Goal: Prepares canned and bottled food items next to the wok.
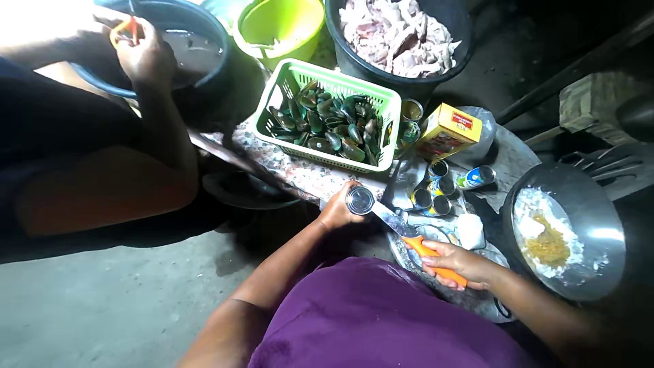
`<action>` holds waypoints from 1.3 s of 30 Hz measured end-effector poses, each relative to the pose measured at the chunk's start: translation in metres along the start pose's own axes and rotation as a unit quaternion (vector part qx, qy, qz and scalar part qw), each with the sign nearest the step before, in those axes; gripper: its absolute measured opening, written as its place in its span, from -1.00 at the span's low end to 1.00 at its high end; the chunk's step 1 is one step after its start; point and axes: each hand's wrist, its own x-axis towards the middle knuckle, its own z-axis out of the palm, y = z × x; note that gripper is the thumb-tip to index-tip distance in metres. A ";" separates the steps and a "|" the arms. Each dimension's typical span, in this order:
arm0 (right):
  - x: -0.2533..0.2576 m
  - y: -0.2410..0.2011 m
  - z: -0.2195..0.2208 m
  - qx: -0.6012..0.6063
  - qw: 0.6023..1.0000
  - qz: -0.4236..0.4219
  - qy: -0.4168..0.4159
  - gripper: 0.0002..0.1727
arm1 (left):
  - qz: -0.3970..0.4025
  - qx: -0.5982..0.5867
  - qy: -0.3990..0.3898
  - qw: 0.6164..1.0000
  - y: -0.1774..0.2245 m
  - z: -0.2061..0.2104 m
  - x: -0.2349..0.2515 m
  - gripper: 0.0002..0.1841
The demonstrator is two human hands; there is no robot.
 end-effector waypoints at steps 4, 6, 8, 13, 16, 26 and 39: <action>-0.055 -0.043 -0.011 -0.162 0.984 0.049 0.056 -0.54 | 0.055 0.017 0.009 0.998 -0.009 -0.004 0.005 0.00; -0.090 -0.054 -0.025 -0.250 0.960 0.080 0.092 -0.53 | 0.053 0.048 0.006 0.997 -0.013 -0.008 0.010 0.02; -0.115 -0.048 -0.035 -0.307 0.939 0.059 0.143 -0.47 | 0.037 0.092 -0.009 0.995 -0.009 -0.015 0.014 0.06; -0.123 -0.012 -0.047 -0.442 0.826 -0.140 0.319 -0.45 | 0.024 0.176 -0.004 0.984 0.025 -0.028 0.007 0.06; -0.109 0.003 -0.053 -0.445 0.745 -0.251 0.429 -0.64 | -0.014 0.254 0.012 0.967 0.046 -0.020 0.000 0.14; -0.115 -0.008 -0.077 -0.072 0.712 -0.530 0.455 -0.60 | 0.088 0.214 -0.141 0.963 0.047 -0.042 0.028 -0.05; -0.015 -0.071 -0.037 -0.012 0.696 -0.654 0.296 -0.93 | 0.007 0.216 -0.114 0.970 0.059 -0.025 0.023 -0.02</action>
